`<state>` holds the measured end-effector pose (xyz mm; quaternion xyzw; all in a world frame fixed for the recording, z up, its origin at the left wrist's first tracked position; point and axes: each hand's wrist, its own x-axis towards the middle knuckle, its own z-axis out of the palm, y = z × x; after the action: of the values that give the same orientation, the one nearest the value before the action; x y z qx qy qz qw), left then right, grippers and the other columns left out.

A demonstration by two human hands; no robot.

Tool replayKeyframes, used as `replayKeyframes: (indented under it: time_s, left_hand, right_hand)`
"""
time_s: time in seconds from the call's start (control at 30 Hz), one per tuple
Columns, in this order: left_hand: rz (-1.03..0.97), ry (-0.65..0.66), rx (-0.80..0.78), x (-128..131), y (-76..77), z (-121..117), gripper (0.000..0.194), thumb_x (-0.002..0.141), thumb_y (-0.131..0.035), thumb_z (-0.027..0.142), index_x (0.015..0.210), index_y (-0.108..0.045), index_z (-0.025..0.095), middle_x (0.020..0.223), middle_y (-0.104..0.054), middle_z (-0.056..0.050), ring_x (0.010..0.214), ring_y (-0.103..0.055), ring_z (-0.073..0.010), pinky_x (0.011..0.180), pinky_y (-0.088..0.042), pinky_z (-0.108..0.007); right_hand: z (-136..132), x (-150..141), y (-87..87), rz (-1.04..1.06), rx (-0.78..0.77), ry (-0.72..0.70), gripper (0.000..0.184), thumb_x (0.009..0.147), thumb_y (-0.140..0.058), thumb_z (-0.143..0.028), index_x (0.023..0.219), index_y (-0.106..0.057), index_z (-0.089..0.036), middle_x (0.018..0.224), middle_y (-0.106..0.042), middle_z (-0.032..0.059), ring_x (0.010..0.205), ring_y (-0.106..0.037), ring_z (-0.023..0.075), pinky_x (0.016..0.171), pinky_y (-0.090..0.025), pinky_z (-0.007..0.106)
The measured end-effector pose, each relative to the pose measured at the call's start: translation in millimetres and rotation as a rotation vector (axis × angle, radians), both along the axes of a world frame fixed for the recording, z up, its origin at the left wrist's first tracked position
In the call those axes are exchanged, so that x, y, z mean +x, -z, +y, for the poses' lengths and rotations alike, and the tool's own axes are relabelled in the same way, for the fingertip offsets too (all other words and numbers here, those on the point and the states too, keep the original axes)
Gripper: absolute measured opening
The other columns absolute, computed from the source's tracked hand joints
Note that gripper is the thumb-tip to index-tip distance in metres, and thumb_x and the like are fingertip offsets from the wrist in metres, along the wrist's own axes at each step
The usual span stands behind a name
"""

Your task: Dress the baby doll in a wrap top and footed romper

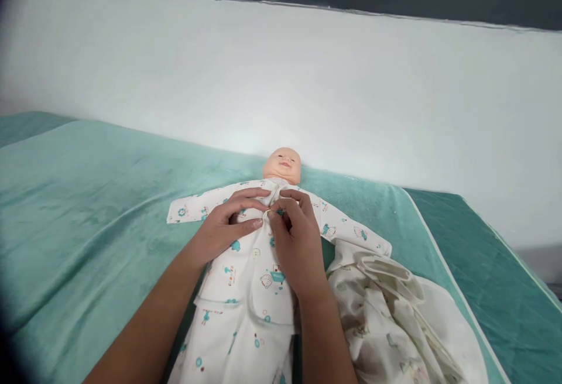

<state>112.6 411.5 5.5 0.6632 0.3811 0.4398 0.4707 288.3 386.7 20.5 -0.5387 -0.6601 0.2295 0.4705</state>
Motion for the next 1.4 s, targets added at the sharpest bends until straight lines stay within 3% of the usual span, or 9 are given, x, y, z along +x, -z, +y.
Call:
replayKeyframes:
  time_s: [0.27, 0.4, 0.5, 0.63, 0.77, 0.93, 1.13, 1.23, 1.4]
  left_hand:
    - [0.006, 0.006, 0.064, 1.6, 2.3, 1.0, 0.018, 0.087, -0.072, 0.035, 0.104, -0.071, 0.03, 0.144, -0.055, -0.002, 0.141, -0.042, -0.0248, 0.114, -0.037, -0.043]
    - [0.044, -0.032, 0.068, 3.7, -0.3, -0.9, 0.011, 0.087, -0.071, 0.033, 0.097, -0.068, 0.027, 0.143, -0.057, -0.002, 0.139, -0.044, -0.0248, 0.116, -0.034, -0.045]
    - [0.008, -0.02, 0.045, 1.6, -0.9, -0.7, 0.012, 0.087, -0.072, 0.034, 0.096, -0.067, 0.027, 0.144, -0.056, -0.003, 0.14, -0.044, -0.0258, 0.111, -0.039, -0.044]
    - [-0.054, 0.117, 0.014, -8.1, -4.2, 0.6, 0.011, 0.086, -0.072, 0.033, 0.095, -0.069, 0.026, 0.15, -0.05, -0.004, 0.145, -0.039, -0.0283, 0.1, -0.049, -0.041]
    - [0.126, 0.296, 0.008, -17.3, -11.6, -0.5, 0.01, 0.083, -0.075, 0.035, 0.083, -0.073, 0.026, 0.158, -0.041, 0.001, 0.154, -0.018, -0.0321, 0.095, -0.053, -0.04]
    - [0.187, 0.343, -0.008, -20.1, -14.8, -1.7, 0.009, 0.08, -0.077, 0.034, 0.082, -0.073, 0.026, 0.16, -0.037, 0.004, 0.156, -0.005, -0.033, 0.092, -0.055, -0.04]
    - [0.139, 0.365, -0.037, -21.1, -14.3, -0.4, 0.007, 0.08, -0.071, 0.021, 0.078, -0.066, 0.023, 0.159, -0.039, 0.001, 0.156, -0.006, -0.0352, 0.066, -0.057, -0.029]
    - [0.132, 0.364, -0.04, -22.2, -13.6, 0.1, 0.008, 0.079, -0.069, 0.017, 0.078, -0.063, 0.022, 0.159, -0.038, 0.001, 0.155, -0.009, -0.0357, 0.069, -0.057, -0.03]
    - [0.086, 0.352, -0.041, -22.2, -13.3, -1.5, 0.01, 0.076, -0.066, 0.012, 0.078, -0.063, 0.022, 0.157, -0.042, 0.0, 0.154, -0.015, -0.0361, 0.082, -0.058, -0.038]
  right_hand:
    - [3.2, 0.6, 3.8, 0.09, 0.104, -0.078, 0.006, 0.095, -0.057, -0.022, 0.091, -0.062, -0.023, 0.114, -0.059, 0.005, 0.095, -0.057, 0.0168, 0.079, -0.043, 0.03]
    - [3.1, -0.3, 4.4, 0.188, 0.06, -0.142, 0.006, 0.096, -0.055, -0.021, 0.092, -0.058, -0.023, 0.097, -0.061, 0.0011, 0.092, -0.057, 0.0152, 0.082, -0.043, 0.029]
    - [2.1, -0.7, 6.1, 0.301, 0.02, -0.076, 0.003, 0.096, -0.056, -0.023, 0.094, -0.058, -0.023, 0.096, -0.061, -0.0007, 0.085, -0.055, 0.0128, 0.077, -0.042, 0.026]
    - [1.7, -0.9, 10.0, 0.369, 0.005, -0.003, 0.003, 0.097, -0.058, -0.027, 0.096, -0.06, -0.024, 0.097, -0.063, -0.0016, 0.079, -0.053, 0.0111, 0.072, -0.041, 0.025]
    - [2.1, -1.7, 11.6, 0.381, 0.034, 0.011, 0.003, 0.097, -0.057, -0.027, 0.096, -0.059, -0.025, 0.099, -0.065, -0.0015, 0.087, -0.056, 0.0118, 0.077, -0.042, 0.025]
    - [1.7, -2.8, 10.8, 0.364, 0.006, 0.021, 0.004, 0.097, -0.059, -0.028, 0.095, -0.059, -0.025, 0.092, -0.062, -0.0026, 0.084, -0.056, 0.0118, 0.075, -0.042, 0.025]
    - [2.1, -2.8, 13.0, 0.363, -0.063, 0.027, 0.006, 0.096, -0.06, -0.031, 0.094, -0.058, -0.025, 0.08, -0.057, -0.0044, 0.069, -0.05, 0.0109, 0.064, -0.041, 0.024]
    - [0.9, -1.7, 9.9, 0.325, -0.052, -0.023, 0.007, 0.096, -0.059, -0.031, 0.094, -0.059, -0.025, 0.081, -0.059, -0.0039, 0.069, -0.05, 0.0111, 0.064, -0.042, 0.024]
    - [-5.6, -1.6, -5.4, -0.018, -0.02, -0.219, 0.015, 0.098, -0.053, -0.03, 0.093, -0.066, -0.023, 0.083, -0.067, -0.0006, 0.074, -0.056, 0.0137, 0.07, -0.042, 0.027]
